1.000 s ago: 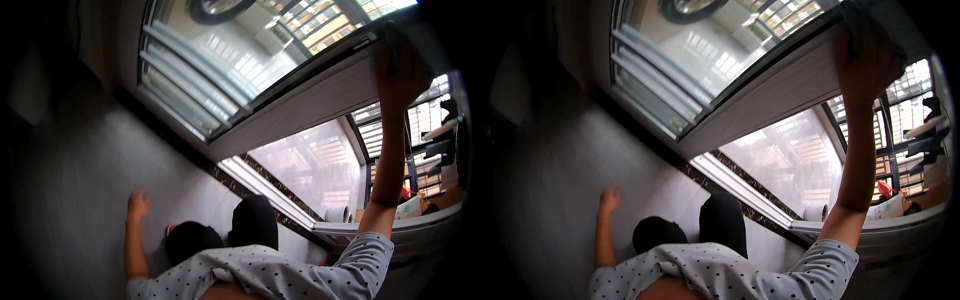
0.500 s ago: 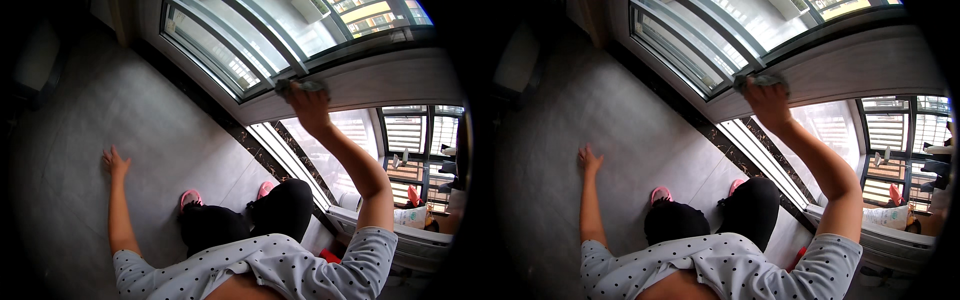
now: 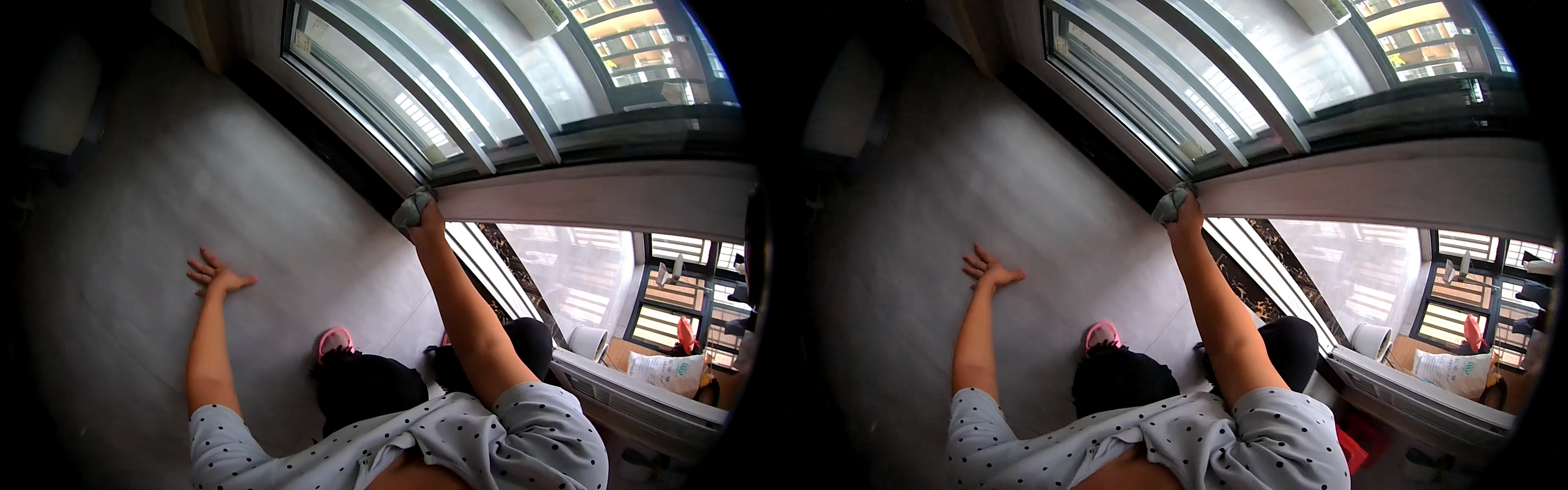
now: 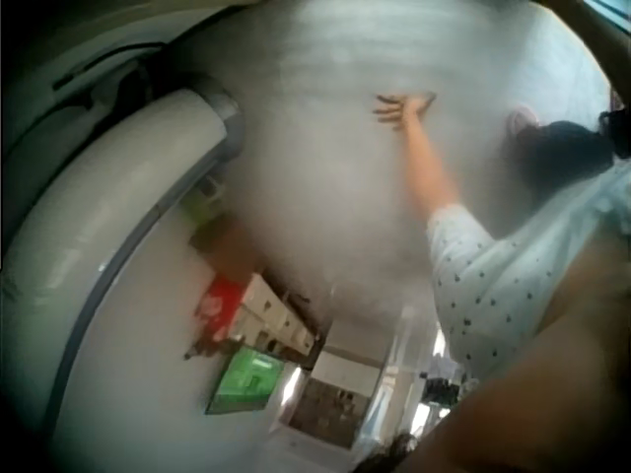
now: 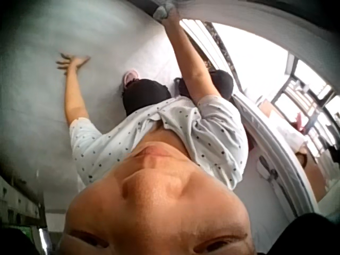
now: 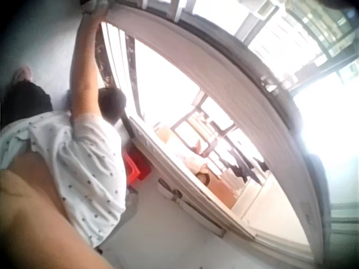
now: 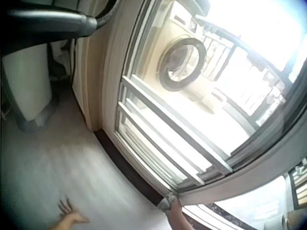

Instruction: The person cleans the sliding window track and the tiled floor of a balcony using a cloth. They start by wiping the metal track, then kneel to wipe the floor tiles in a systematic manner, moving from the window area towards the interior.

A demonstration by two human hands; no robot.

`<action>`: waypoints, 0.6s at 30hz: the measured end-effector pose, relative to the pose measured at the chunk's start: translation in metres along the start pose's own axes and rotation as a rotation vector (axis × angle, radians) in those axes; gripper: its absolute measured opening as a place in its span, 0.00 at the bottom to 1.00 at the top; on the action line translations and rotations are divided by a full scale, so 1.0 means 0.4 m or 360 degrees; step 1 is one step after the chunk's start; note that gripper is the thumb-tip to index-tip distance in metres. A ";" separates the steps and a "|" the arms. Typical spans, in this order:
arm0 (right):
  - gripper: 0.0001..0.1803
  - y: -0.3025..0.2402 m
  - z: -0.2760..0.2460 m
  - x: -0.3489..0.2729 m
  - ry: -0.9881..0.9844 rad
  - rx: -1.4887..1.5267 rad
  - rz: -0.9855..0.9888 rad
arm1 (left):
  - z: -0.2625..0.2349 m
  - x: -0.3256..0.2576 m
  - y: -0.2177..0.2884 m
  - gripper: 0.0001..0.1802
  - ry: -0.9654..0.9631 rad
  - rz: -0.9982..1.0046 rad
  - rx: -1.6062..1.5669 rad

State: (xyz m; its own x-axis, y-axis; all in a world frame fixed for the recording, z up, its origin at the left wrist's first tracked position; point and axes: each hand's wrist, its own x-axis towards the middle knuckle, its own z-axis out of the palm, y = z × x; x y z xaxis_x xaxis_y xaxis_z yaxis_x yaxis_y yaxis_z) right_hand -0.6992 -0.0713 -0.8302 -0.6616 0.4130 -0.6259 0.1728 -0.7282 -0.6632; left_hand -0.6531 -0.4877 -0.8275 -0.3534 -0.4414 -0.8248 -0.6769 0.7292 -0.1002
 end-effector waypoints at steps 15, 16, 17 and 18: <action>0.07 0.253 0.635 0.179 -0.0156 0.0159 0.0265 | -0.039 0.010 0.008 0.80 -0.0166 -0.0043 0.0024; 0.08 0.271 0.694 0.194 -0.0121 0.0150 0.0303 | -0.043 0.011 0.010 0.80 -0.0174 -0.0051 0.0034; 0.08 0.286 0.744 0.212 -0.0079 0.0138 0.0335 | -0.041 0.012 0.017 0.80 -0.0197 -0.0047 0.0029; 0.08 0.300 0.797 0.217 -0.0053 0.0070 0.0363 | -0.045 0.014 0.016 0.80 -0.0216 -0.0053 0.0025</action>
State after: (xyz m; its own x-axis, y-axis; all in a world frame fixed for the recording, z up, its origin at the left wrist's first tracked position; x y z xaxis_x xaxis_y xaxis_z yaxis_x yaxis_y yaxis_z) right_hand -0.9684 -0.2973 -0.8332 -0.6330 0.2170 -0.7431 0.2892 -0.8241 -0.4870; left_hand -0.6708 -0.4948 -0.8227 -0.2396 -0.3917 -0.8884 -0.6763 0.7238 -0.1367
